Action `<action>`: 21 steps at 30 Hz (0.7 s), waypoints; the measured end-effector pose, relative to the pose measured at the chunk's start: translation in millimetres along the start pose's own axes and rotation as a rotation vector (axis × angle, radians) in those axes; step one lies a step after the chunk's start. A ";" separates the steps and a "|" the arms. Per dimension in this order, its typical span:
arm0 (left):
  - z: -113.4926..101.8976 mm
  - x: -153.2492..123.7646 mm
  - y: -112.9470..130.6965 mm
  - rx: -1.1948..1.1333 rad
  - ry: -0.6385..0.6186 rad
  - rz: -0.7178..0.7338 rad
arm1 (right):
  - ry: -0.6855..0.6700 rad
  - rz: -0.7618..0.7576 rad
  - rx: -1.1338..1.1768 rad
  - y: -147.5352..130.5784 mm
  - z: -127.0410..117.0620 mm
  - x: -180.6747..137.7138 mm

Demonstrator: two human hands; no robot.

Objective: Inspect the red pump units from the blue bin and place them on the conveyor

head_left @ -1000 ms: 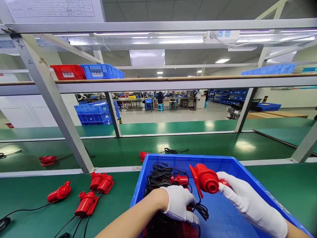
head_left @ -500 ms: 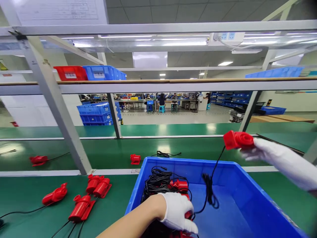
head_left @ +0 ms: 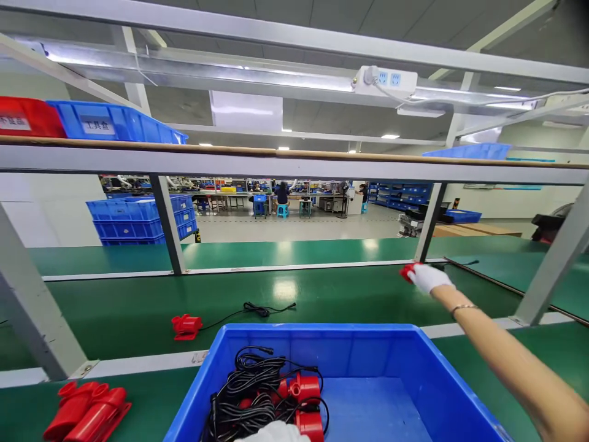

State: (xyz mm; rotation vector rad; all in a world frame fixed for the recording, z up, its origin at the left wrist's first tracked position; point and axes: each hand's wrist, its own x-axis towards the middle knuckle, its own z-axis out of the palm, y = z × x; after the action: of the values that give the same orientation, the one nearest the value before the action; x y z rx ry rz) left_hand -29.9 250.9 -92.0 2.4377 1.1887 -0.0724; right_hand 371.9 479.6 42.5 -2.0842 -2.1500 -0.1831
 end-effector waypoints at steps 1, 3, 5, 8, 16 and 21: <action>2.8 4.0 -4.9 -0.007 0.026 0.009 | -0.057 0.023 -0.010 -10.1 23.4 -2.1; 4.7 8.0 -8.0 -0.014 0.049 0.022 | -0.153 0.061 -0.024 -28.0 61.7 -6.3; 2.6 5.4 -2.4 -0.014 0.032 0.020 | -0.211 0.067 -0.031 -40.3 80.1 -8.1; -13.5 -13.0 18.2 0.072 -0.115 0.017 | -0.233 0.027 -0.044 -50.0 63.1 -4.9; -74.2 -63.2 60.5 0.002 -0.217 0.047 | -0.101 -0.343 -0.092 -116.1 -39.6 -114.6; -67.4 -61.2 58.5 0.023 -0.233 0.069 | -0.398 -0.929 -0.119 -172.2 -6.5 -288.4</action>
State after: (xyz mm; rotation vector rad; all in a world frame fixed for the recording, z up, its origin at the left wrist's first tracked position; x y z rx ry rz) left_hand -33.2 200.4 3.7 2.4086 1.0054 -0.3416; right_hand 208.3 189.5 -2.7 -1.0478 -3.2601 0.0236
